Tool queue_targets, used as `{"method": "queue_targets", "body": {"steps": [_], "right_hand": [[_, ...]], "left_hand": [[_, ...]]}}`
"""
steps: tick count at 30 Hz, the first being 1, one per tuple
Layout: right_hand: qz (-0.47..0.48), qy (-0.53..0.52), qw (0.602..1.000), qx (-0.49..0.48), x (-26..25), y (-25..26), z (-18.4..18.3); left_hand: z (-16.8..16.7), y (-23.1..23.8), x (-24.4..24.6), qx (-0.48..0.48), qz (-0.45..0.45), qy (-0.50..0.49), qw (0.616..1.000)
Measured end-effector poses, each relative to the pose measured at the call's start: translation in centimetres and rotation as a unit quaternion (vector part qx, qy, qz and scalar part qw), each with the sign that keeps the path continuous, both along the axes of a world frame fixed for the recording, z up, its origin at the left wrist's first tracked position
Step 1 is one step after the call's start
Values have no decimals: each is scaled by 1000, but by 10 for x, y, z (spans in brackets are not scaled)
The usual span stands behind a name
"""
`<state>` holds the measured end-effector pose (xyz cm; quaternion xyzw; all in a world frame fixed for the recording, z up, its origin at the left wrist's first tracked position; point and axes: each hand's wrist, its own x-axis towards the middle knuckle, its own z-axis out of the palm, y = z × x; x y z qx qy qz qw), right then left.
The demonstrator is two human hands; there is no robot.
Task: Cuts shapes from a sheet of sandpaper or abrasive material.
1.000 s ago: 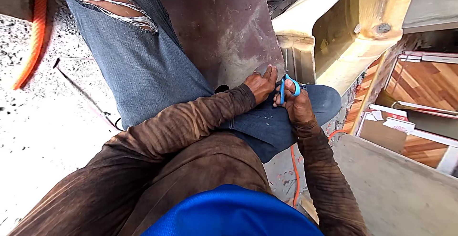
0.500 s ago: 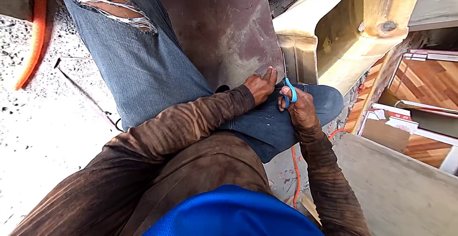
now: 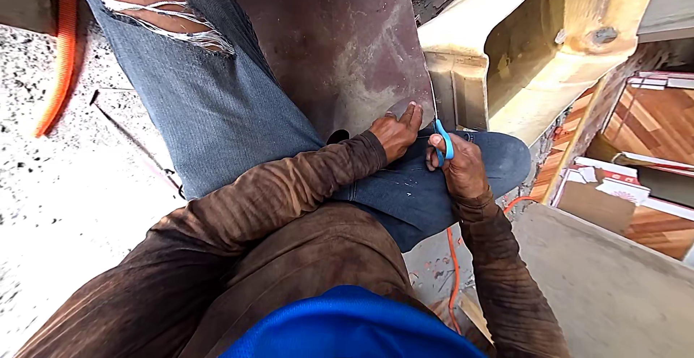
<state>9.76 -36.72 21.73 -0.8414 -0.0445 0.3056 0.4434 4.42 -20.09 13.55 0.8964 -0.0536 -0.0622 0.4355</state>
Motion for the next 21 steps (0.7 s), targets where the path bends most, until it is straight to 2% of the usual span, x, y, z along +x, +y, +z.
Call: {"method": "queue_targets", "body": {"steps": [6, 8, 13, 21], "right_hand": [[-14, 103, 994, 36, 11, -2, 9], [11, 107, 994, 9, 20, -2, 9], [40, 135, 990, -15, 33, 2, 13], [51, 120, 991, 2, 32, -1, 15]], "left_hand": [[0, 0, -3, 2, -4, -9, 1000], [-1, -1, -5, 8, 5, -26, 1000], [0, 4, -5, -1, -12, 11, 1000], [-4, 6, -5, -7, -29, 16, 999]]}}
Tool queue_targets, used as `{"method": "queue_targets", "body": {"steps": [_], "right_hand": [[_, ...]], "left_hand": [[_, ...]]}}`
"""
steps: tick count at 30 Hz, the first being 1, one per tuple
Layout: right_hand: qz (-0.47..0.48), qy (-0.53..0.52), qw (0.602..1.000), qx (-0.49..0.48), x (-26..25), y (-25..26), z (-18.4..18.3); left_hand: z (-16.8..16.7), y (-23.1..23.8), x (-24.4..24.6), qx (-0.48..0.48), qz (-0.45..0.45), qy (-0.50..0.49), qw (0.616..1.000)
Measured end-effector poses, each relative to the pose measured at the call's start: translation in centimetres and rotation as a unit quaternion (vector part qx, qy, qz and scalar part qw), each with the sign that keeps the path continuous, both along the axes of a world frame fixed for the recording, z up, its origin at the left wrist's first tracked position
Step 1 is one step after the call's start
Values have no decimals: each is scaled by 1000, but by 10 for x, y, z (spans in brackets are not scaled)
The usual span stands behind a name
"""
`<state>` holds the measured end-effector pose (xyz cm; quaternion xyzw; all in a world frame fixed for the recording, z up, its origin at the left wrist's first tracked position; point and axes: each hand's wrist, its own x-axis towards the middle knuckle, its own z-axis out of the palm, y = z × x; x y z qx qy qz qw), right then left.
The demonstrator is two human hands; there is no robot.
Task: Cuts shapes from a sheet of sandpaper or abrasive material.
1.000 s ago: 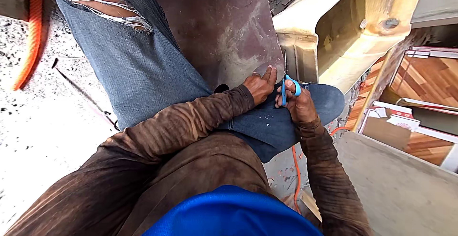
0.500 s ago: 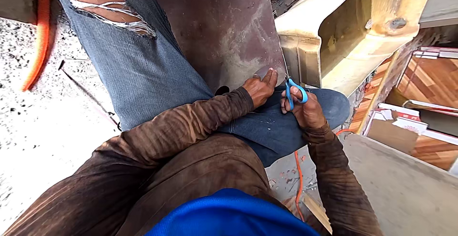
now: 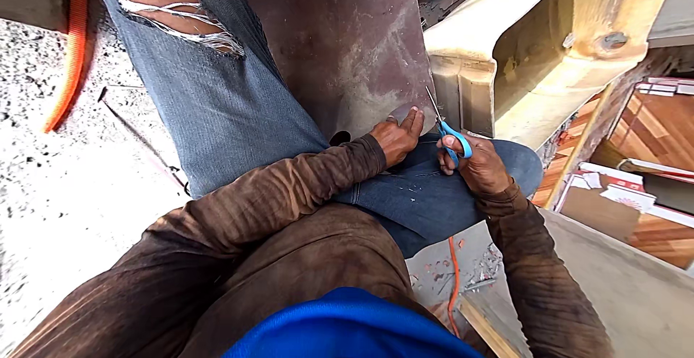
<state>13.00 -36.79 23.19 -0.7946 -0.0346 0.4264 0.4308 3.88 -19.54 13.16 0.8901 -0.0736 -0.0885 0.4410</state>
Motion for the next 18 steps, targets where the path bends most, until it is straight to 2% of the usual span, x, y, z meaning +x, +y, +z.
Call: {"method": "queue_targets", "body": {"steps": [6, 9, 13, 18], "right_hand": [[-12, 30, 999, 3, 1, -3, 2], [3, 44, 999, -22, 6, 2, -1], [27, 45, 997, -52, 16, 7, -3], [37, 16, 999, -11, 11, -5, -6]], "left_hand": [[-1, -2, -2, 1, 4, -11, 1000], [-5, -5, -5, 15, 29, -51, 998], [-3, 1, -2, 8, 9, -14, 1000], [-8, -3, -6, 15, 16, -37, 999]]}}
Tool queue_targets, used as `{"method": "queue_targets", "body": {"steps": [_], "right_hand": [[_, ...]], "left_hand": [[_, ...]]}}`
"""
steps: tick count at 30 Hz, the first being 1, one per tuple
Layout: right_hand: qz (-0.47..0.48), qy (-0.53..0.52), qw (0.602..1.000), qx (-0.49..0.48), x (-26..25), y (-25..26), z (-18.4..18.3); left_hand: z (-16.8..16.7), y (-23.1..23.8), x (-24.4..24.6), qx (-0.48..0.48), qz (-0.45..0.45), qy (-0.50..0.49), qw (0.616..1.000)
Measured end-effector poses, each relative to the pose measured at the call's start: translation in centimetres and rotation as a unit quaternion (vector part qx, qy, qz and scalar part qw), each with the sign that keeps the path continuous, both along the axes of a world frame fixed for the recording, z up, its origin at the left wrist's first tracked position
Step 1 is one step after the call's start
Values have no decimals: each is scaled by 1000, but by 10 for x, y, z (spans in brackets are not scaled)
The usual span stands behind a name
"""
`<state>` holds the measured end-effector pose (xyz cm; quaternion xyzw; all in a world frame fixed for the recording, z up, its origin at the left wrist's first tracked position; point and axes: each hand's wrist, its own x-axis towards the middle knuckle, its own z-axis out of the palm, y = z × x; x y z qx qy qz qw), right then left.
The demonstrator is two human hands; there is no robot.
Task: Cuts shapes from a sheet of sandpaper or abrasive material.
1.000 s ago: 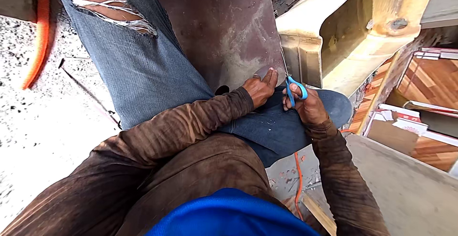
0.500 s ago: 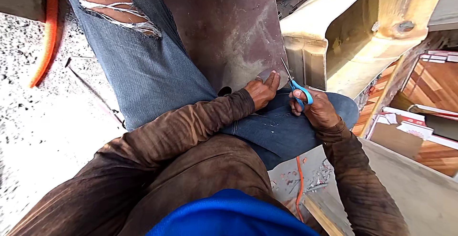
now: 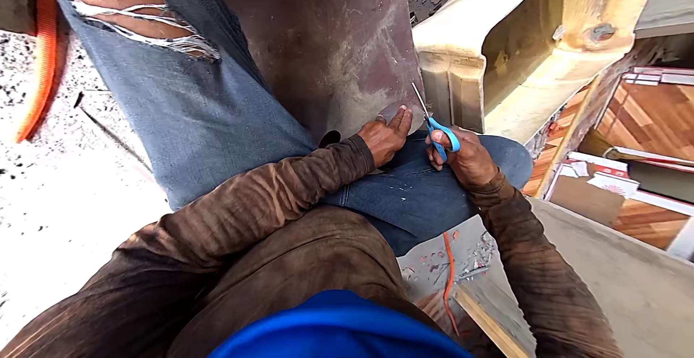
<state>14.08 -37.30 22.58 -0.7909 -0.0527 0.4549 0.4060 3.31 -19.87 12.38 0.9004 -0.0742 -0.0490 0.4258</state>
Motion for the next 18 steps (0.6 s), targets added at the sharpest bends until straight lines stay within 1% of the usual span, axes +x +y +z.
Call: {"method": "queue_targets", "body": {"steps": [3, 4, 7, 12, 16, 18], "right_hand": [[0, -21, 1000, -3, -3, -2, 4], [3, -22, 1000, -6, -3, -2, 5], [16, 5, 1000, -12, 3, 0, 4], [15, 29, 997, -64, 8, 15, 3], [20, 36, 998, -45, 11, 8, 2], [18, 31, 999, -28, 10, 2, 3]], "left_hand": [[-1, -1, -1, -7, 3, -5, 1000], [1, 0, -1, -8, -7, 8, 1000], [3, 4, 1, -10, -17, 29, 999], [3, 4, 0, -31, 0, 36, 999], [-2, -1, -2, -13, 25, -4, 1000], [-1, -2, -3, -10, 20, -5, 1000]]}}
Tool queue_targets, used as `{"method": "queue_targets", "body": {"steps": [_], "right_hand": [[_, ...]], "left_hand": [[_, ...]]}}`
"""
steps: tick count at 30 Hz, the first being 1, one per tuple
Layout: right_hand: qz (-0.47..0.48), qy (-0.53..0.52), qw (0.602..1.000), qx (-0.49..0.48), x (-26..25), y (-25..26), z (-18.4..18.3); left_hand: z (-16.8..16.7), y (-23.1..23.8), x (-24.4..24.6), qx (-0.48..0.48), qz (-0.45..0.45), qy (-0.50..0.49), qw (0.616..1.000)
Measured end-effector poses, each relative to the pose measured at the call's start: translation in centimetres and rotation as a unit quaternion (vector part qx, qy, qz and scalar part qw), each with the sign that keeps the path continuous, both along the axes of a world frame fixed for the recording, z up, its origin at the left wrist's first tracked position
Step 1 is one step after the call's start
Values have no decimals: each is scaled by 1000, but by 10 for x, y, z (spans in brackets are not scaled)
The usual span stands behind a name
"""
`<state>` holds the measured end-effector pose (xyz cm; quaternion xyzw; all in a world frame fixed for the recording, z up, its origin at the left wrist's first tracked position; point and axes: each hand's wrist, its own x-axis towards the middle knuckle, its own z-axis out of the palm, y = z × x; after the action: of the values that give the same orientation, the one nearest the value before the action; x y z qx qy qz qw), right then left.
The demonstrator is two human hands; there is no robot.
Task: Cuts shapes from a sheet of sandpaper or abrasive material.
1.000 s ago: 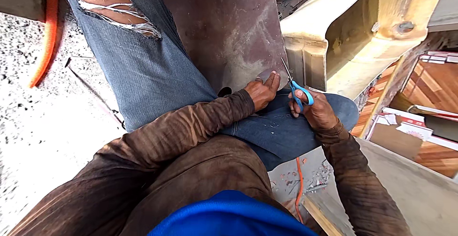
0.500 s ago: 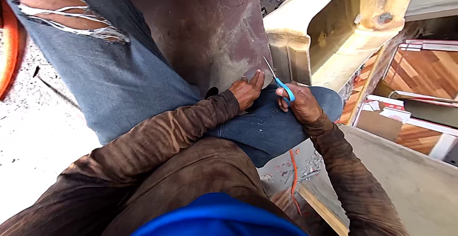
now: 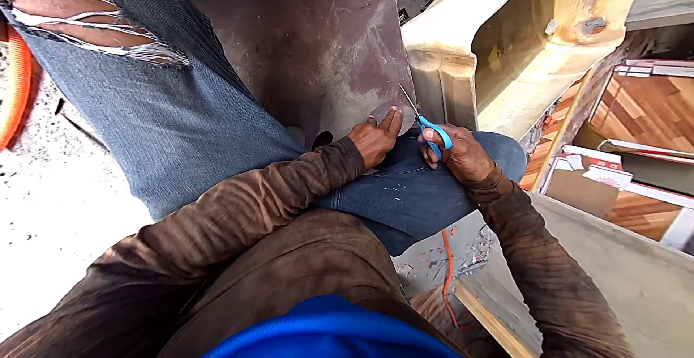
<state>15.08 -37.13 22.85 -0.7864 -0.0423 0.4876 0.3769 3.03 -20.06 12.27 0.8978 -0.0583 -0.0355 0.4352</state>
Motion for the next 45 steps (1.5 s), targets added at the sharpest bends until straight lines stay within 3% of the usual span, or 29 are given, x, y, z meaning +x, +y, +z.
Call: {"method": "queue_targets", "body": {"steps": [8, 13, 21, 30, 34, 41, 45], "right_hand": [[32, 39, 998, -24, 19, 7, 7], [56, 52, 996, -36, 27, 16, 2], [96, 53, 994, -11, 32, 2, 5], [157, 131, 979, -6, 57, 14, 7], [251, 134, 957, -58, 54, -2, 25], [209, 42, 971, 104, 33, -28, 99], [186, -124, 969, 108, 8, -8, 93]], "left_hand": [[3, 4, 0, 5, -39, 38, 998], [-4, 2, -3, 4, -2, -11, 1000], [-9, 7, -4, -34, -30, -3, 999], [-9, 18, -10, -28, -28, -23, 999], [-4, 29, -7, -66, 11, -9, 998], [-3, 47, -2, -106, 96, -12, 990], [1, 52, 2, -86, 131, 14, 987]]}}
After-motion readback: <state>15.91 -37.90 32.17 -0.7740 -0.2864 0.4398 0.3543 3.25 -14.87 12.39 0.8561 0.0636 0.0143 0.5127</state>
